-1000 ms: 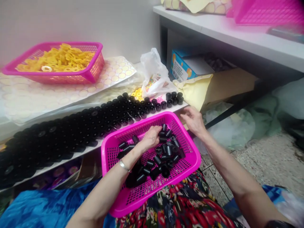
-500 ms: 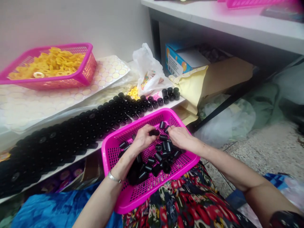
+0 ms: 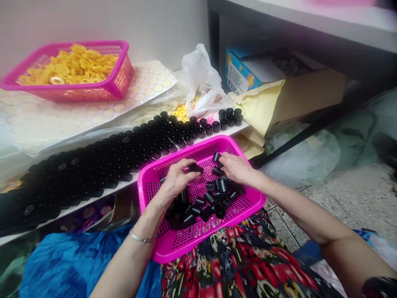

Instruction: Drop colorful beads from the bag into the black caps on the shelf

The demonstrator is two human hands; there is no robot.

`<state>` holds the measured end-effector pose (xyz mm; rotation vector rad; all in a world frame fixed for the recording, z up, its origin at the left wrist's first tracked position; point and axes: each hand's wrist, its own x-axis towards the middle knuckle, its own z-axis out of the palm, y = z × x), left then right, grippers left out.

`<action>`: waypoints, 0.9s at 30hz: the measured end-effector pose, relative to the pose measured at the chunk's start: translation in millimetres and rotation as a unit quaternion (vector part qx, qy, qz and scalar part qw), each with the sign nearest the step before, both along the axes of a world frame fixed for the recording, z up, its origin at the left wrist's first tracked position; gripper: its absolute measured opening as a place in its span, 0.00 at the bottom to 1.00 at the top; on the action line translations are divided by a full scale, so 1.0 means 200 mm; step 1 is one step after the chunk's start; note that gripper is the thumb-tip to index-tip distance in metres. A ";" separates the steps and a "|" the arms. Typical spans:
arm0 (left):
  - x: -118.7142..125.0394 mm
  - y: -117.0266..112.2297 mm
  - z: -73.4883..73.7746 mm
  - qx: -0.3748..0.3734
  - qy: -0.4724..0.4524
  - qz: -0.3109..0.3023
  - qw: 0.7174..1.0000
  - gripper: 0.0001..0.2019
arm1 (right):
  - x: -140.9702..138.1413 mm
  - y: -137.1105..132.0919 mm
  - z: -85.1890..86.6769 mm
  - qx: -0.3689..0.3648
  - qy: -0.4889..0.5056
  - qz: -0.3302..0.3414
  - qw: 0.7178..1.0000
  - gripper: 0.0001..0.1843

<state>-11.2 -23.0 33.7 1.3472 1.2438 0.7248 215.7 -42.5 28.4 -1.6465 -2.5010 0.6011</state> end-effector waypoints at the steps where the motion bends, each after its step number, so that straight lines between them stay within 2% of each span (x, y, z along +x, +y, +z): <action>1: -0.02 -0.02 0.01 -0.021 -0.031 0.019 0.999 0.19 | -0.01 0.01 0.01 -0.002 0.014 0.020 1.000 0.09; 4: -0.08 -0.09 0.05 -0.044 -0.108 0.067 0.991 0.18 | -0.06 0.03 0.06 -0.025 0.029 0.092 0.995 0.08; 7: -0.14 -0.15 0.06 -0.052 -0.103 0.103 0.988 0.18 | -0.14 0.04 0.08 -0.053 0.009 0.148 0.987 0.09; 14: -0.26 -0.22 0.03 0.034 -0.089 0.169 0.981 0.17 | -0.34 0.00 0.00 -0.059 -0.008 0.234 0.970 0.11; 16: -0.28 -0.24 0.03 0.042 -0.091 0.178 0.979 0.17 | -0.35 0.01 -0.01 -0.057 -0.031 0.225 0.972 0.12; 21: -0.30 -0.27 0.03 -0.004 -0.141 0.191 0.971 0.18 | -0.26 0.09 -0.01 -0.096 -0.060 0.100 0.988 0.12; 24: -0.29 -0.28 0.01 -0.034 -0.166 0.195 0.966 0.19 | -0.22 0.12 -0.01 -0.147 -0.058 0.108 0.982 0.17; 27: -0.28 -0.28 0.00 -0.050 -0.180 0.198 0.962 0.19 | -0.26 0.10 -0.02 -0.144 -0.098 0.123 0.977 0.25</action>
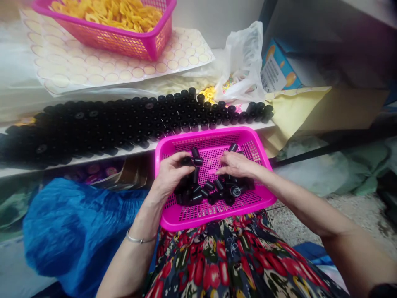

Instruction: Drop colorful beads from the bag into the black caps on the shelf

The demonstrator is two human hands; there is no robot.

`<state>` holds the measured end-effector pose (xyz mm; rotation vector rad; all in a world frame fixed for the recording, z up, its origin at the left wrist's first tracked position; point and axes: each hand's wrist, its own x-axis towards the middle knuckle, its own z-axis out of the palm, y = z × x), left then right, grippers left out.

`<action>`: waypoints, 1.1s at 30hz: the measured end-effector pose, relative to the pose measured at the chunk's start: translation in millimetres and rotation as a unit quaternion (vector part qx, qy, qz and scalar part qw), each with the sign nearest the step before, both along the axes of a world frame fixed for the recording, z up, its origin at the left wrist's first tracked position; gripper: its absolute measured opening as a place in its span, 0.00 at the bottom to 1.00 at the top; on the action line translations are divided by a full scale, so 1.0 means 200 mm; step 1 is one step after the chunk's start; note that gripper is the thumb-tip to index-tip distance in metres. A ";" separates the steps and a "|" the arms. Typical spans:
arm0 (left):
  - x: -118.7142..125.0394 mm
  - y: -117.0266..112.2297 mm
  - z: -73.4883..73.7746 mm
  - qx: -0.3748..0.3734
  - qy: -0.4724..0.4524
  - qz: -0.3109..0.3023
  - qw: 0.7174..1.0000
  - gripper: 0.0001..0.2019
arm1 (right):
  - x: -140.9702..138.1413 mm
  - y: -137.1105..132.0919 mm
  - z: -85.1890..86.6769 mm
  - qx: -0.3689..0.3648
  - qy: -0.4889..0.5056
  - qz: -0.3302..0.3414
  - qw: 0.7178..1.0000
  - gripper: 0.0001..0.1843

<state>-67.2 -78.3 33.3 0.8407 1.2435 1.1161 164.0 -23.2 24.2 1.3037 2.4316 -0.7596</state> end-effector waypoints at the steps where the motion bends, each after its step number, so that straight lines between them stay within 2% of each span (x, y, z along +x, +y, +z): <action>1: 0.00 0.00 0.00 -0.002 -0.002 0.000 1.000 0.19 | -0.02 -0.01 0.00 0.013 -0.009 0.008 1.000 0.26; 4: 0.01 0.00 0.00 -0.003 -0.002 -0.002 1.000 0.19 | -0.10 -0.03 0.01 0.021 -0.038 0.025 0.999 0.21; 8: 0.00 0.00 0.00 -0.008 -0.002 -0.001 1.000 0.20 | -0.15 -0.03 0.02 -0.020 -0.060 0.024 0.998 0.14; 10: 0.00 0.00 0.00 -0.009 -0.004 0.003 1.000 0.20 | -0.15 -0.02 0.01 -0.025 -0.031 0.011 0.999 0.12; 13: -0.01 0.00 -0.01 -0.010 -0.014 0.006 1.000 0.19 | -0.09 0.00 0.02 -0.044 0.070 -0.052 0.995 0.09; 15: -0.01 0.00 -0.01 -0.009 -0.017 0.006 1.000 0.19 | -0.01 0.00 0.07 -0.064 0.183 -0.111 0.975 0.09; 17: -0.01 0.00 -0.01 -0.007 -0.013 0.007 1.000 0.20 | 0.13 -0.03 0.13 -0.080 0.307 -0.166 0.934 0.09; 19: -0.02 0.00 -0.02 0.001 -0.004 0.015 1.000 0.21 | 0.31 -0.09 0.20 -0.093 0.404 -0.212 0.885 0.11; 21: -0.02 0.00 -0.03 0.010 -0.002 0.022 1.000 0.21 | 0.52 -0.19 0.23 -0.099 0.445 -0.257 0.852 0.14; 23: -0.02 0.00 -0.03 0.012 -0.003 0.017 1.000 0.22 | 0.69 -0.28 0.22 -0.070 0.411 -0.337 0.845 0.15; 25: -0.02 0.01 -0.04 0.001 -0.006 0.004 1.000 0.23 | 0.79 -0.35 0.18 0.076 0.284 -0.436 0.850 0.14; 26: -0.01 0.01 -0.04 -0.005 -0.007 -0.001 1.000 0.23 | 0.79 -0.38 0.16 0.153 0.225 -0.452 0.849 0.13; 27: -0.01 0.01 -0.03 -0.009 -0.007 -0.004 1.000 0.23 | 0.77 -0.39 0.14 0.212 0.190 -0.442 0.851 0.12; 29: 0.00 0.01 -0.03 -0.012 -0.006 -0.011 1.000 0.23 | 0.64 -0.39 0.12 0.250 0.198 -0.348 0.882 0.10; 31: 0.00 0.00 -0.02 -0.011 -0.001 -0.018 1.000 0.22 | 0.43 -0.38 0.12 0.214 0.231 -0.204 0.927 0.09; 33: 0.00 -0.01 -0.01 -0.011 0.006 -0.024 1.000 0.21 | 0.18 -0.36 0.13 0.175 0.163 -0.050 0.970 0.09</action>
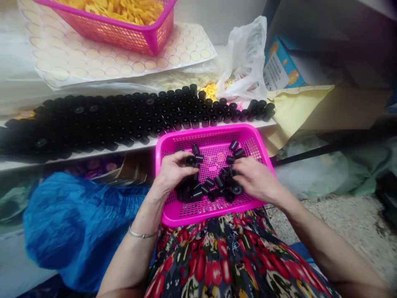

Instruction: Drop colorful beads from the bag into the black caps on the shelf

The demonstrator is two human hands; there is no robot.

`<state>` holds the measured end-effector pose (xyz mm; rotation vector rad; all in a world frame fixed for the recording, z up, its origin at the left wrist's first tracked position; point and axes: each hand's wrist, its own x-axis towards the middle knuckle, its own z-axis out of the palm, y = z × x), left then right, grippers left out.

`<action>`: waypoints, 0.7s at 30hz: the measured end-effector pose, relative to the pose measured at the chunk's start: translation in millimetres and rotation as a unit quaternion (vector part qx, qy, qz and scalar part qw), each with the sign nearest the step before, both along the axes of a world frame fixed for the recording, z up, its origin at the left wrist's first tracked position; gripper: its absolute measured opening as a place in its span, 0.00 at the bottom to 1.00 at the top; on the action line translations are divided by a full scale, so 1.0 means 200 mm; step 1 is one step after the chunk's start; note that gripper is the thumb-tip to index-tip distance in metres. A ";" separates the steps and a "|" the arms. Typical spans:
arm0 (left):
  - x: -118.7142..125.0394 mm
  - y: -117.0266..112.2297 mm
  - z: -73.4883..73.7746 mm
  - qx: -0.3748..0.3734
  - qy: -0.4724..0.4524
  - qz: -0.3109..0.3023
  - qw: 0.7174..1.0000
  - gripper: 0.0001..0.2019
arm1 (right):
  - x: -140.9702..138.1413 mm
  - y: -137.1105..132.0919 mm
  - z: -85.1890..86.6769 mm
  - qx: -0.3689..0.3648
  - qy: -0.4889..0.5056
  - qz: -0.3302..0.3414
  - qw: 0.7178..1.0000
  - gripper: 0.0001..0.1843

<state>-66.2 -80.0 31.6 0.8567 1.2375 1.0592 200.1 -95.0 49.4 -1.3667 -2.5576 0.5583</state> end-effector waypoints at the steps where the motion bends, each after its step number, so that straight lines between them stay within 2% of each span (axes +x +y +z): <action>1: 0.00 -0.01 0.00 0.001 0.004 -0.002 1.000 0.20 | -0.12 0.01 0.00 -0.020 -0.058 0.061 0.996 0.09; 3: 0.00 -0.02 0.01 0.008 0.012 -0.006 1.000 0.19 | -0.32 0.03 -0.03 -0.041 -0.133 0.147 0.979 0.09; 5: -0.01 -0.03 0.01 0.017 0.014 -0.010 1.000 0.19 | -0.44 0.06 -0.08 -0.062 -0.175 0.194 0.963 0.10; 7: -0.01 -0.04 0.01 0.019 0.011 -0.016 1.000 0.19 | -0.49 0.09 -0.11 -0.093 -0.195 0.215 0.952 0.09; 9: -0.02 -0.04 0.02 0.016 0.005 -0.027 0.999 0.18 | -0.48 0.12 -0.12 -0.128 -0.172 0.206 0.955 0.10; 11: -0.03 -0.05 0.02 0.014 -0.004 -0.046 0.999 0.18 | -0.43 0.14 -0.10 -0.157 -0.072 0.153 0.973 0.14; 13: -0.02 -0.06 0.03 0.015 -0.017 -0.062 0.998 0.19 | -0.37 0.15 -0.07 -0.180 0.105 0.057 0.976 0.18; 14: -0.02 -0.06 0.04 0.016 -0.018 -0.068 0.997 0.19 | -0.34 0.15 -0.05 -0.194 0.201 0.005 0.960 0.18; 16: 0.00 -0.07 0.06 0.018 -0.004 -0.076 0.997 0.19 | -0.31 0.14 -0.02 -0.232 0.361 -0.079 0.900 0.18; 18: 0.03 -0.08 0.08 0.026 0.028 -0.081 0.996 0.18 | -0.30 0.11 0.01 -0.264 0.452 -0.111 0.845 0.19; 19: 0.04 -0.08 0.10 0.035 0.046 -0.088 0.994 0.17 | -0.30 0.10 0.02 -0.271 0.476 -0.113 0.829 0.19; 21: 0.06 -0.08 0.12 0.059 0.079 -0.109 0.989 0.15 | -0.30 0.08 0.03 -0.262 0.495 -0.099 0.822 0.20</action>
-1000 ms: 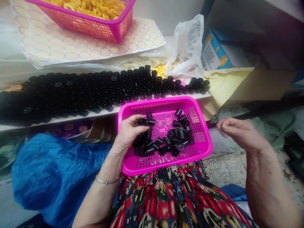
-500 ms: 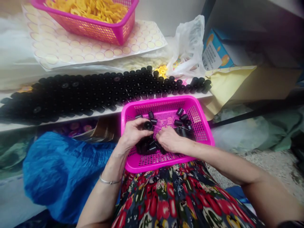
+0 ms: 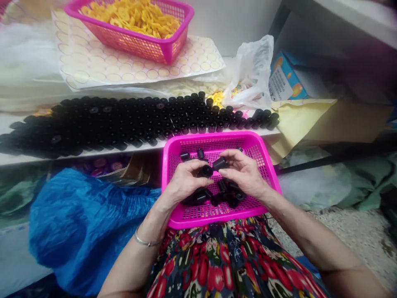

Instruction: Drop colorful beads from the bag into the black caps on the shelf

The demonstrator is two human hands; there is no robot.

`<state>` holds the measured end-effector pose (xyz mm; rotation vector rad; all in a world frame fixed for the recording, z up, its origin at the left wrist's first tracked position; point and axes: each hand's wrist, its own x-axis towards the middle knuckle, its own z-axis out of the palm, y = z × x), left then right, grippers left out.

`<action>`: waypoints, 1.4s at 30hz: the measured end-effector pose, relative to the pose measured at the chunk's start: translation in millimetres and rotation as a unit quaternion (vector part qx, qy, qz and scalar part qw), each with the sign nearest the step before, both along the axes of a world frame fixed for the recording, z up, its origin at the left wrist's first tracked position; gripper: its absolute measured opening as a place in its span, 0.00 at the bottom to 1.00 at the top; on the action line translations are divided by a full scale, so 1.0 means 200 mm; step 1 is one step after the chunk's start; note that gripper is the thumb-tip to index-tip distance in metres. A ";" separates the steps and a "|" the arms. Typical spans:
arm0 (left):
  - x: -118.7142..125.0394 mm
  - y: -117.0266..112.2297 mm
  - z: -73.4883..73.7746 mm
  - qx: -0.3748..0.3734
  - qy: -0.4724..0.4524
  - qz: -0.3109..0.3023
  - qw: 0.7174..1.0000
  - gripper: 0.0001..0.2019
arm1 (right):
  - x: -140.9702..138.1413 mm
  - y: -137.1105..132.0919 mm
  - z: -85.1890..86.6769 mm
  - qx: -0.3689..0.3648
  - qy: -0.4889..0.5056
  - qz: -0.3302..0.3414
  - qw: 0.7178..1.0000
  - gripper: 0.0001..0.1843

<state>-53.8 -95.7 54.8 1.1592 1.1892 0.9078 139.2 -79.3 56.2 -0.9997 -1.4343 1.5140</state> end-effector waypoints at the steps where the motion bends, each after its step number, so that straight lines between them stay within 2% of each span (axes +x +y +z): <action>1: 0.01 0.00 0.01 0.014 0.014 -0.011 1.000 0.14 | 0.00 -0.01 0.00 0.015 0.000 0.001 1.000 0.20; 6: 0.02 0.00 0.03 0.057 0.068 -0.031 0.996 0.12 | 0.01 -0.01 -0.02 0.043 -0.019 0.000 0.999 0.17; 12: 0.02 0.00 0.00 0.078 0.113 -0.067 0.988 0.11 | 0.03 -0.02 -0.03 0.061 -0.054 0.010 0.997 0.16; 15: 0.03 0.01 -0.01 0.102 0.125 -0.076 0.984 0.10 | 0.01 -0.03 -0.03 0.134 -0.095 0.010 0.986 0.15; 17: 0.04 0.01 -0.02 0.113 0.125 -0.060 0.984 0.11 | 0.00 -0.04 -0.02 0.201 -0.127 0.021 0.971 0.15; 19: 0.05 0.02 -0.03 0.112 0.126 -0.022 0.985 0.15 | -0.01 -0.04 -0.01 0.253 -0.165 0.050 0.952 0.20; 21: 0.06 0.02 -0.03 0.100 0.129 0.006 0.987 0.17 | 0.00 -0.05 0.00 0.273 -0.216 0.087 0.933 0.30; 23: 0.07 0.03 -0.04 0.092 0.129 0.018 0.987 0.16 | 0.01 -0.05 0.00 0.260 -0.263 0.122 0.921 0.37; 25: 0.08 0.03 -0.04 0.116 0.129 0.032 0.984 0.15 | 0.02 -0.05 0.01 0.224 -0.269 0.125 0.928 0.37; 28: 0.11 0.04 -0.02 0.205 0.150 0.047 0.966 0.13 | 0.01 -0.05 0.01 0.136 -0.188 0.053 0.971 0.29; 30: 0.12 0.04 -0.02 0.263 0.175 0.036 0.948 0.11 | 0.00 -0.05 0.02 0.089 -0.120 0.017 0.989 0.21; 33: 0.13 0.05 -0.04 0.315 0.209 0.022 0.926 0.13 | 0.01 -0.04 0.04 0.070 -0.072 0.016 0.995 0.15; 36: 0.15 0.06 -0.07 0.324 0.237 0.045 0.915 0.18 | 0.08 0.02 0.07 0.064 -0.058 -0.017 0.996 0.13; 39: 0.15 0.08 -0.08 0.321 0.258 0.049 0.910 0.16 | 0.25 0.15 0.06 0.091 -0.105 -0.148 0.979 0.13; 42: 0.15 0.10 -0.08 0.296 0.288 0.006 0.911 0.11 | 0.48 0.33 -0.01 0.124 -0.243 -0.283 0.919 0.14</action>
